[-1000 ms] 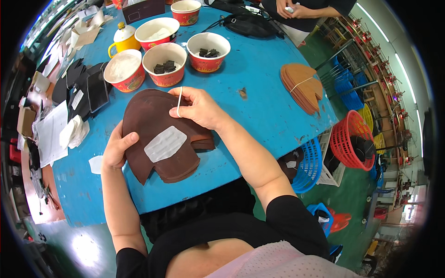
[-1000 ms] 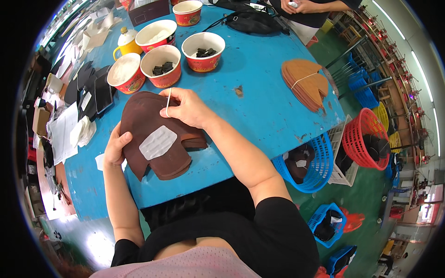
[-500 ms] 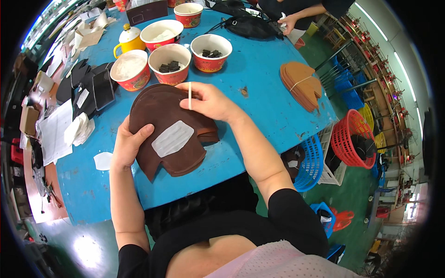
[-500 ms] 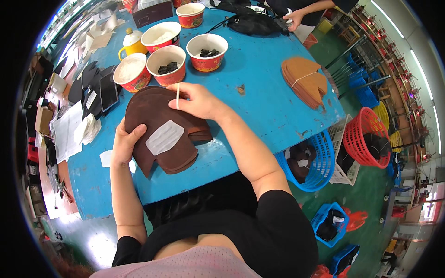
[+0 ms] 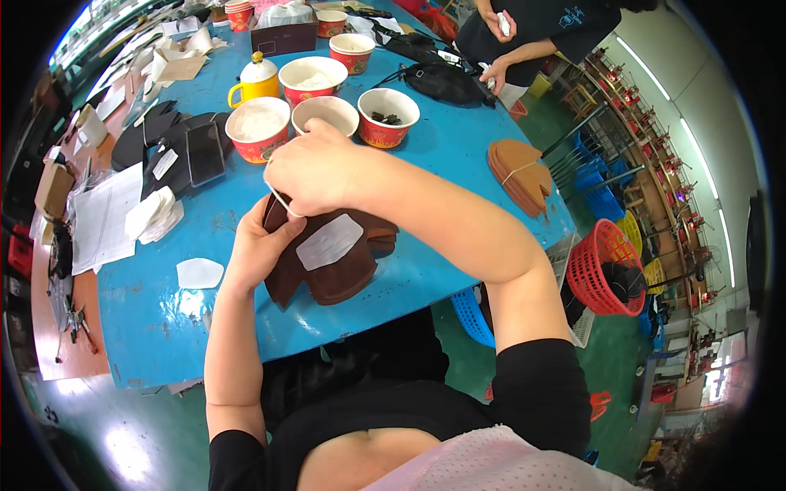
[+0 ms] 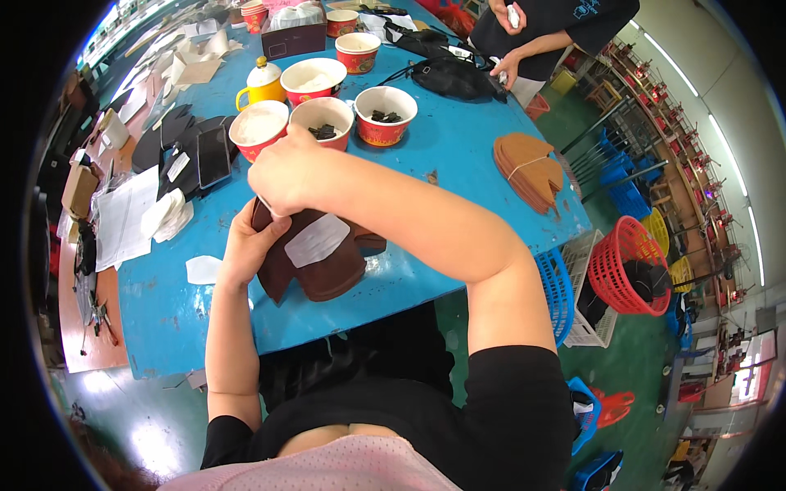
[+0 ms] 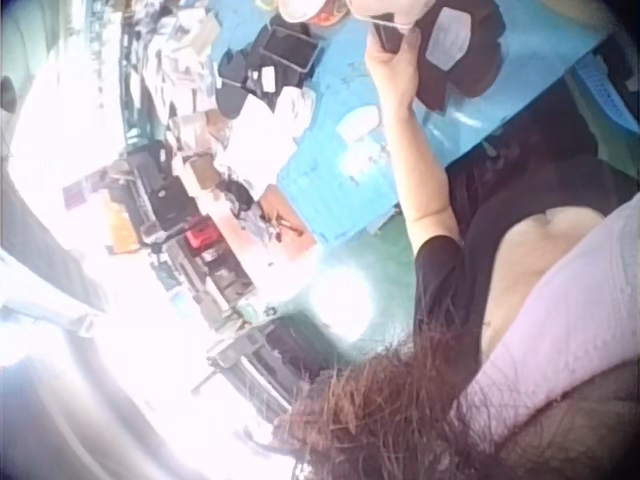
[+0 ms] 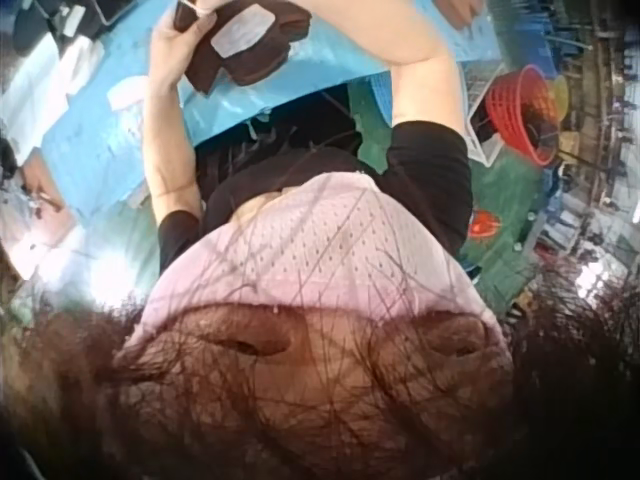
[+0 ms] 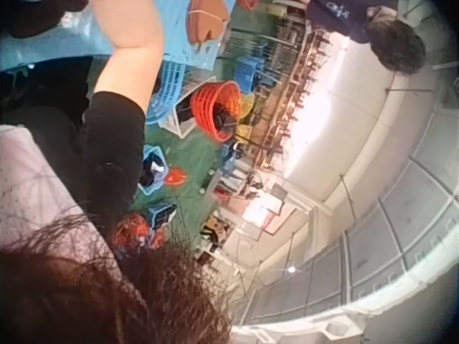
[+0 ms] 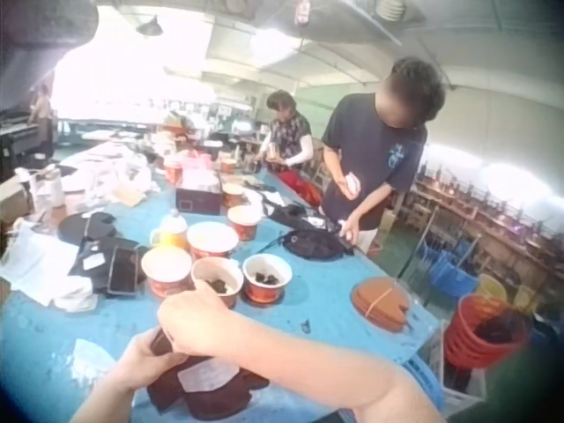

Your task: The recorder is applying white adhesive patches to brown shoe upper components and then bundling them using rubber bands.

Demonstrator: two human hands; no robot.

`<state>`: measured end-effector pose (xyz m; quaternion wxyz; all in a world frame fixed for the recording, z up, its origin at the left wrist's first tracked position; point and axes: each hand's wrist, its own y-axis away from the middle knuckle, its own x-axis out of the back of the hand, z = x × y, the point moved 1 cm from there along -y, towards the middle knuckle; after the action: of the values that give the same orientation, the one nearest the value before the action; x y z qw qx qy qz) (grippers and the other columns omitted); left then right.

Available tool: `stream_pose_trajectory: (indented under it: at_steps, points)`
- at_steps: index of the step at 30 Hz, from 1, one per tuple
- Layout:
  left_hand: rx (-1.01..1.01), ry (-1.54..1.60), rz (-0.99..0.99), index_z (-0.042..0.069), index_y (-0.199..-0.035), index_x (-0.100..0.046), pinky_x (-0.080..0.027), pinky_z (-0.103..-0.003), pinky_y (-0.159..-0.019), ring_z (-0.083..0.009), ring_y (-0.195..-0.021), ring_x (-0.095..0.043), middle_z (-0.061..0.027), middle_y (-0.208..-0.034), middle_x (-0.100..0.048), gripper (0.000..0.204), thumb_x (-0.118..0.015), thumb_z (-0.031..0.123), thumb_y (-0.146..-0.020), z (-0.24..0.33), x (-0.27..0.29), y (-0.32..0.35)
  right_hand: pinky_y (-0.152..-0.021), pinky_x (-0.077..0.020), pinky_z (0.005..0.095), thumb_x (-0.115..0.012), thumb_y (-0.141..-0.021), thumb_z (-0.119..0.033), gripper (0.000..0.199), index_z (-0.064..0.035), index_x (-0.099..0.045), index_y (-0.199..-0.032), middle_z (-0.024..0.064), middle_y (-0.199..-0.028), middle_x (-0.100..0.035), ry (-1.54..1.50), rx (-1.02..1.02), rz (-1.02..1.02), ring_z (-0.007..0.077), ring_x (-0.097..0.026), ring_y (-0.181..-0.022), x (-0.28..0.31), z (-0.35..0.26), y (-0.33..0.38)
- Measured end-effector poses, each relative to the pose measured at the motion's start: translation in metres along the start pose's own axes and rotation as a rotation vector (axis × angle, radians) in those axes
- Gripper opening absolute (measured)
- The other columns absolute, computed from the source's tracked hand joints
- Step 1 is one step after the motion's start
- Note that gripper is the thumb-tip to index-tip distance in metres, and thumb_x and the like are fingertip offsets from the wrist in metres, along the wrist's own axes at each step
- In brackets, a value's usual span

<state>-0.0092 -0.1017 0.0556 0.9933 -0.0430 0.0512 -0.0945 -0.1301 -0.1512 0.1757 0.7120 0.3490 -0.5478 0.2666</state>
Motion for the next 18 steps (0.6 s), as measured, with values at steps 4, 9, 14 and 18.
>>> stream_pose_trajectory:
  at_steps: [4, 9, 14, 18]
  points:
    - [0.015, -0.04, 0.024, 0.001, -0.11, -0.059, -0.046, -0.027, -0.082, -0.0097, -0.09, -0.058, -0.004, -0.099, -0.064, 0.03, -0.067, 0.01, -0.082, 0.0, 0.002, 0.0, -0.068, -0.0493, 0.0389, -0.071, -0.07, -0.027, 0.027, -0.009, -0.067, -0.089, 0.0087, -0.083, -0.067, -0.014, -0.047, -0.14, 0.025, -0.065, -0.082, 0.009, 0.006, -0.003]
    - [0.033, -0.22, 0.049, -0.001, -0.108, -0.059, -0.048, -0.028, -0.077, -0.0117, -0.085, -0.06, -0.0077, -0.096, -0.066, 0.035, -0.071, 0.014, -0.078, 0.011, 0.004, 0.0, -0.07, -0.0493, 0.0404, -0.07, -0.071, -0.02, 0.024, -0.0089, -0.065, -0.092, 0.0083, -0.088, -0.067, -0.144, 0.047, -0.086, 0.0265, -0.064, -0.083, 0.002, 0.012, -0.008]
    - [0.061, -0.274, 0.084, 0.0, -0.109, -0.056, -0.049, -0.029, -0.073, -0.0145, -0.081, -0.062, -0.01, -0.092, -0.066, 0.039, -0.073, 0.014, -0.077, 0.008, 0.005, -0.002, -0.07, -0.0507, 0.0401, -0.068, -0.071, -0.015, 0.024, -0.008, -0.065, -0.093, 0.0113, -0.089, -0.066, -0.018, 0.028, -0.061, 0.0273, -0.065, -0.085, -0.006, 0.001, -0.015]
    - [-0.172, -0.346, 0.259, 0.006, -0.123, -0.045, -0.049, -0.03, -0.075, -0.0187, -0.084, -0.065, -0.0132, -0.091, -0.067, 0.053, -0.072, 0.01, -0.077, 0.001, -0.004, 0.003, -0.07, -0.0521, 0.0394, -0.068, -0.07, -0.015, 0.026, -0.0056, -0.064, -0.094, 0.0139, -0.089, -0.066, -0.065, -0.005, -0.094, 0.028, -0.065, -0.087, 0.007, 0.003, -0.013]
